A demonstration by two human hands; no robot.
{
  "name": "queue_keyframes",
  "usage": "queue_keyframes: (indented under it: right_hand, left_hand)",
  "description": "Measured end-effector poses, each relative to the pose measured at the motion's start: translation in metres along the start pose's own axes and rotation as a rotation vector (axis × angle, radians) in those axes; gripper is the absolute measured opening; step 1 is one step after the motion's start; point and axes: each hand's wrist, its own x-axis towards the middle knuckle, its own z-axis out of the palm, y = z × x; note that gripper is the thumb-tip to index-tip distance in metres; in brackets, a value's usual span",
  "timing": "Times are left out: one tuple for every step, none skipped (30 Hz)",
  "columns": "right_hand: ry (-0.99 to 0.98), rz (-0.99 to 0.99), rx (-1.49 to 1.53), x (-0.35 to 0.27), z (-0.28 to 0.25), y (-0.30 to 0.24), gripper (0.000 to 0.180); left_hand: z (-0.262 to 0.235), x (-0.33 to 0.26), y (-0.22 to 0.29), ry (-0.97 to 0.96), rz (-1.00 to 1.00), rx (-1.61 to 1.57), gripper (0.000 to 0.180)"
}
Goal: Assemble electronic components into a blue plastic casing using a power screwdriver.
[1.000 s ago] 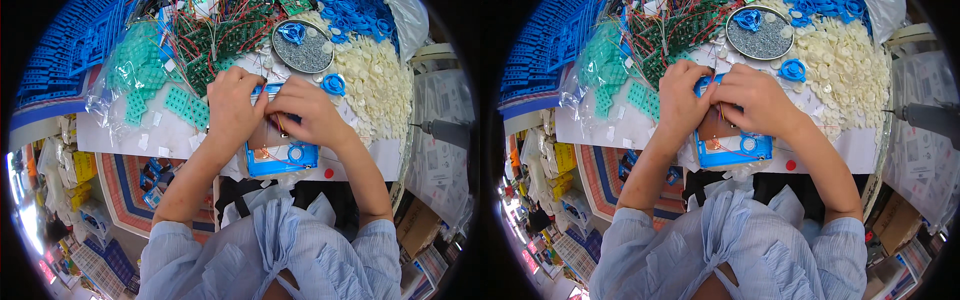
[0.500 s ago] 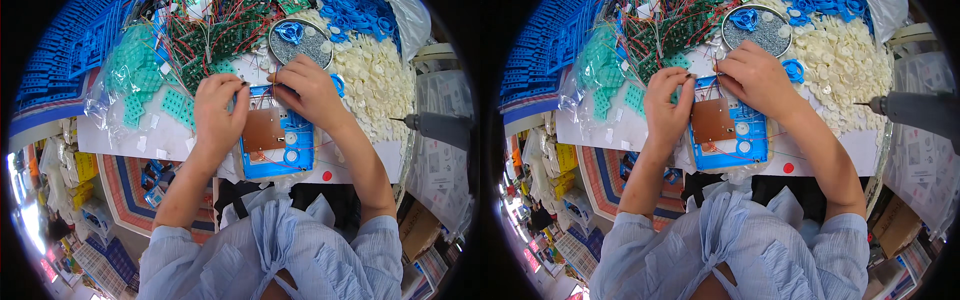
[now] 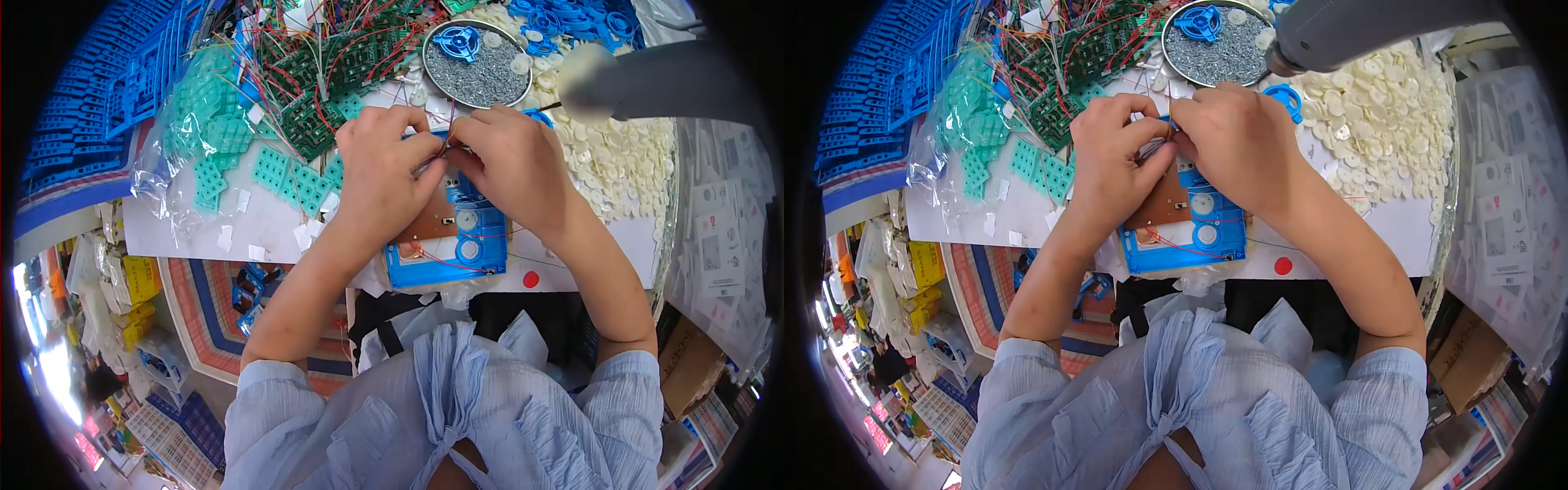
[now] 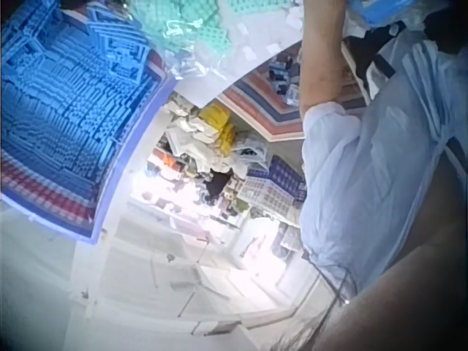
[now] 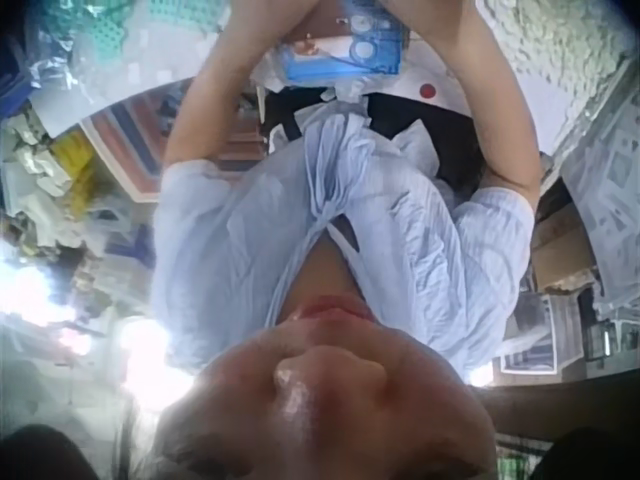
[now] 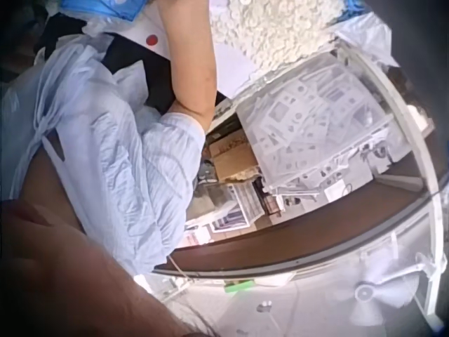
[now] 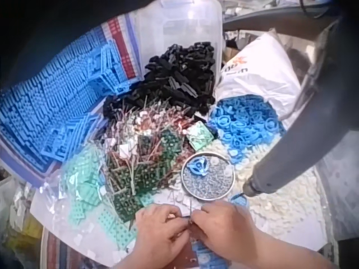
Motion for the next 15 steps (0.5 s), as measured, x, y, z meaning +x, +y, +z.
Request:
queue_keyframes:
  right_hand:
    - [-0.004, 0.019, 0.014, 0.000, 0.000, 0.001, 0.014]
    - [-0.009, 0.034, 0.032, 0.001, 0.001, 0.002, 0.014]
    - [-0.014, 0.049, 0.050, 0.002, 0.001, 0.002, 0.013]
    - [-0.042, 0.083, 0.075, 0.002, 0.001, 0.002, 0.012]
    - [-0.071, 0.114, 0.101, 0.003, 0.001, 0.003, 0.011]
    - [-0.100, 0.145, 0.126, 0.003, 0.000, 0.003, 0.010]
    - [-0.119, 0.172, 0.127, 0.003, 0.000, 0.003, 0.010]
    - [-0.138, 0.199, 0.129, 0.003, 0.000, 0.002, 0.010]
    - [-0.157, 0.226, 0.130, 0.003, -0.001, 0.001, 0.010]
    - [-0.154, 0.216, 0.134, 0.003, -0.001, 0.001, 0.010]
    - [-0.151, 0.210, 0.135, 0.002, -0.002, 0.001, 0.009]
    - [-0.147, 0.204, 0.137, 0.002, -0.003, 0.001, 0.009]
    - [-0.135, 0.192, 0.134, 0.001, -0.002, 0.001, 0.009]
    - [-0.121, 0.179, 0.134, 0.000, -0.001, 0.002, 0.009]
    - [-0.107, 0.166, 0.134, -0.001, 0.000, 0.003, 0.009]
  left_hand:
    - [0.000, -0.001, -0.003, -0.012, -0.018, -0.026, 0.019]
    - [0.000, -0.003, -0.004, -0.023, -0.040, -0.048, 0.019]
    - [-0.001, -0.004, -0.005, -0.002, -0.053, -0.073, 0.018]
    - [-0.001, -0.006, -0.005, 0.019, -0.066, -0.099, 0.017]
    - [-0.002, -0.009, -0.004, 0.042, -0.079, -0.123, 0.016]
    - [-0.002, -0.011, -0.005, 0.058, -0.098, -0.168, 0.016]
    - [-0.001, -0.013, -0.005, 0.075, -0.116, -0.213, 0.015]
    - [-0.001, -0.015, -0.006, 0.091, -0.135, -0.258, 0.015]
    - [-0.001, -0.017, -0.007, 0.101, -0.155, -0.290, 0.014]
    - [-0.001, -0.018, -0.008, 0.110, -0.174, -0.322, 0.014]
    - [-0.001, -0.019, -0.008, 0.117, -0.191, -0.356, 0.014]
    - [-0.001, -0.018, -0.008, 0.125, -0.184, -0.332, 0.014]
    - [-0.002, -0.017, -0.007, 0.134, -0.177, -0.308, 0.013]
    - [-0.004, -0.017, -0.006, 0.141, -0.169, -0.280, 0.013]
    - [-0.004, -0.017, -0.006, 0.146, -0.174, -0.275, 0.014]
